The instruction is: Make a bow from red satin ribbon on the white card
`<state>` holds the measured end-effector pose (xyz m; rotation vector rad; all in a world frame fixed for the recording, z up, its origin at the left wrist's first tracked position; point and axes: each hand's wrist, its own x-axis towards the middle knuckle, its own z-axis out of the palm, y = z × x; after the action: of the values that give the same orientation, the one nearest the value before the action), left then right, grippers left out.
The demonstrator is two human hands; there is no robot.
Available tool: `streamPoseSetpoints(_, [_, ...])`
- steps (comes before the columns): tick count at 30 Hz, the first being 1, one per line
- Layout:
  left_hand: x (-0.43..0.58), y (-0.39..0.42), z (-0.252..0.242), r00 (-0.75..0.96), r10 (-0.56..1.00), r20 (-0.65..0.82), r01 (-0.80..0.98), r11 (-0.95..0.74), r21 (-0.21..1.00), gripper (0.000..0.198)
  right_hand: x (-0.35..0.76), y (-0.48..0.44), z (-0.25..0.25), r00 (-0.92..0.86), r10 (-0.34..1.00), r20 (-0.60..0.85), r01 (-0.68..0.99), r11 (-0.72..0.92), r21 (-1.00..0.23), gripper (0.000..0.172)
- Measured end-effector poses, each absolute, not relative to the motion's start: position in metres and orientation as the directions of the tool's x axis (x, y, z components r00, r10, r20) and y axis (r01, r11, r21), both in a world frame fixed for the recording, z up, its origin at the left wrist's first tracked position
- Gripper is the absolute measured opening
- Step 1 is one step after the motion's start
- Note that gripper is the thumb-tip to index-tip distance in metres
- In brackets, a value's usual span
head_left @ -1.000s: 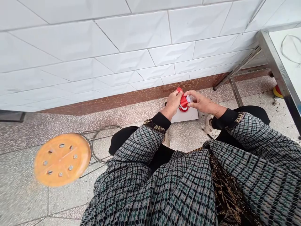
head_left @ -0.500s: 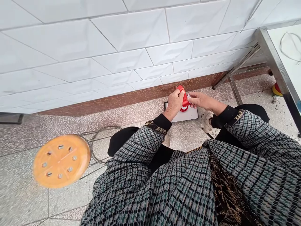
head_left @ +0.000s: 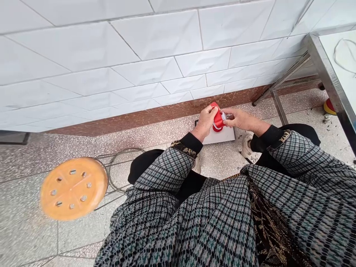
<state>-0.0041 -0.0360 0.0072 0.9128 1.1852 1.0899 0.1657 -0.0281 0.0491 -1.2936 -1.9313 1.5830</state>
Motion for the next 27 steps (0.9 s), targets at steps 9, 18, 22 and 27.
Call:
streamPoseSetpoints(9, [-0.007, -0.037, 0.008, -0.100, 0.995, -0.009, 0.223, 0.031, 0.974, 0.022, 0.161, -0.033, 0.054, -0.434, 0.713, -0.551, 0.183, -0.529, -0.829, 0.018])
streamPoseSetpoints(18, [-0.005, -0.041, 0.012, -0.042, 0.999, -0.025, 0.149, 0.030, 0.988, 0.021, 0.154, -0.031, 0.063, -0.401, 0.765, -0.504, 0.298, -0.411, -0.862, 0.013])
streamPoseSetpoints(22, [-0.004, -0.040, 0.012, 0.006, 0.983, -0.183, -0.110, 0.183, 0.977, 0.020, 0.158, -0.029, 0.064, -0.416, 0.806, -0.421, 0.423, -0.238, -0.874, 0.011])
streamPoseSetpoints(27, [-0.005, -0.040, 0.012, 0.052, 0.945, -0.323, -0.295, 0.323, 0.899, 0.016, 0.162, -0.027, 0.062, -0.452, 0.821, -0.350, 0.487, -0.102, -0.867, 0.011])
